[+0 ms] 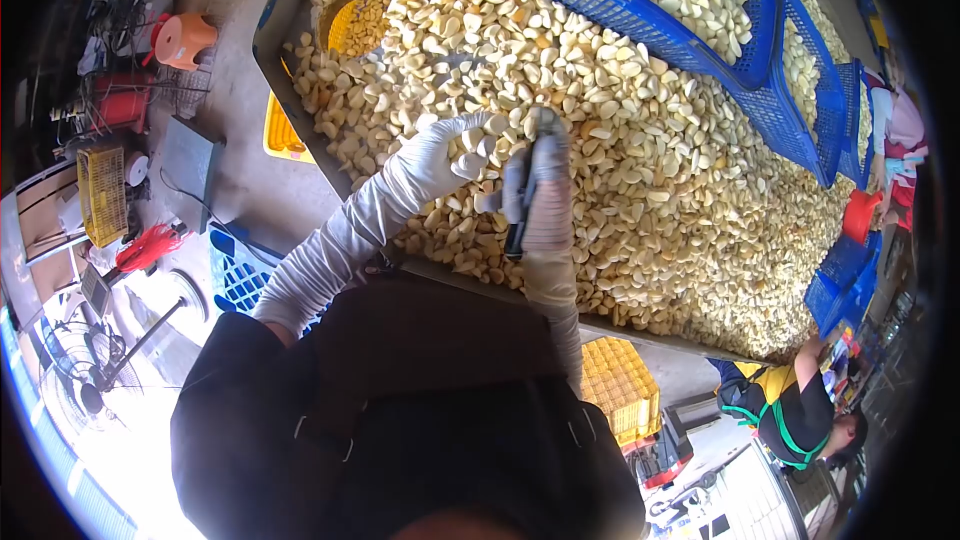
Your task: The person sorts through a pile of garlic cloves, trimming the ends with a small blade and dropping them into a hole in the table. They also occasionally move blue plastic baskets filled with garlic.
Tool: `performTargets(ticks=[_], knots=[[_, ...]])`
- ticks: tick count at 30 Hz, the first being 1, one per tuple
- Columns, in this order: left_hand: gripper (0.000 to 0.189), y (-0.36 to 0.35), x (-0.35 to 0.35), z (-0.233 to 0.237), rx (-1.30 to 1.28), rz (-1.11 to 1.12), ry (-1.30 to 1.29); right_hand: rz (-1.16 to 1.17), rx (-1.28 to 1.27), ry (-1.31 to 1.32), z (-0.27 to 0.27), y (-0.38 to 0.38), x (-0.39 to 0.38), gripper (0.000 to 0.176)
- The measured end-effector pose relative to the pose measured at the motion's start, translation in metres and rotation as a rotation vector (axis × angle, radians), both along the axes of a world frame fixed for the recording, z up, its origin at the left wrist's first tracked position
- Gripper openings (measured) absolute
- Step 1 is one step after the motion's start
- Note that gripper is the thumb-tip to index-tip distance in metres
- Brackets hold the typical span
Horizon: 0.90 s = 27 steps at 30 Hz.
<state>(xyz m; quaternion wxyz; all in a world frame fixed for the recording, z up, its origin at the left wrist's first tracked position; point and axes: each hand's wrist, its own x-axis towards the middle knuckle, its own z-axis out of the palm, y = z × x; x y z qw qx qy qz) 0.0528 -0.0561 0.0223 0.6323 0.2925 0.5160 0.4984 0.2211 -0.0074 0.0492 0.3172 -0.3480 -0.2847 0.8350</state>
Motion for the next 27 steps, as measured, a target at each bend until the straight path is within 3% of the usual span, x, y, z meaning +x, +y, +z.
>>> performTargets(ticks=[2,4,6,7,8,10,12,14,16,17,18,20,22,25,27], knots=[[0.024,0.019,0.006,0.019,-0.225,0.202,-0.338,-0.186,-0.077,-0.073,0.001,0.003,0.000,0.054],[0.027,0.062,-0.006,0.026,-0.125,0.134,-0.410,-0.078,0.091,-0.340,-0.030,0.003,0.013,0.055],[0.034,0.128,0.001,0.097,0.232,0.085,0.282,0.109,0.456,-0.605,-0.093,-0.005,0.028,0.056],[0.034,0.165,0.009,0.106,0.488,0.207,0.411,0.151,0.550,-0.661,-0.100,-0.007,0.029,0.057],[0.035,0.217,0.004,0.090,0.792,0.206,0.647,0.139,0.470,-0.656,-0.103,-0.010,0.037,0.058],[0.024,0.280,0.009,0.071,1.051,0.449,1.713,0.101,0.363,-0.660,-0.075,-0.007,0.035,0.061],[0.018,0.297,0.021,0.076,1.209,0.689,1.637,0.063,0.350,-0.660,-0.068,-0.010,0.043,0.061],[0.014,0.302,0.019,0.080,1.308,0.728,1.452,0.026,0.438,-0.663,-0.073,-0.011,0.057,0.060],[0.013,0.257,0.000,0.095,1.314,0.559,1.171,-0.011,0.572,-0.705,-0.080,-0.011,0.067,0.058],[0.012,0.213,-0.002,0.089,0.932,0.433,0.996,0.016,0.610,-0.743,-0.070,-0.010,0.073,0.056],[0.028,0.179,0.006,0.092,0.799,0.346,0.676,0.021,0.595,-0.756,-0.062,-0.008,0.073,0.056],[0.026,0.130,-0.013,0.006,0.486,0.122,1.217,0.031,0.563,-0.780,-0.046,-0.002,0.073,0.055],[0.024,0.098,-0.012,-0.028,0.090,-0.225,1.412,-0.028,0.322,-0.698,-0.029,0.003,0.064,0.054],[0.020,0.085,-0.018,-0.060,0.347,-0.179,1.553,-0.055,0.169,-0.673,-0.011,0.004,0.052,0.053],[0.019,0.089,-0.025,-0.055,0.220,-0.201,1.342,-0.057,0.154,-0.666,-0.011,0.003,0.047,0.050]])
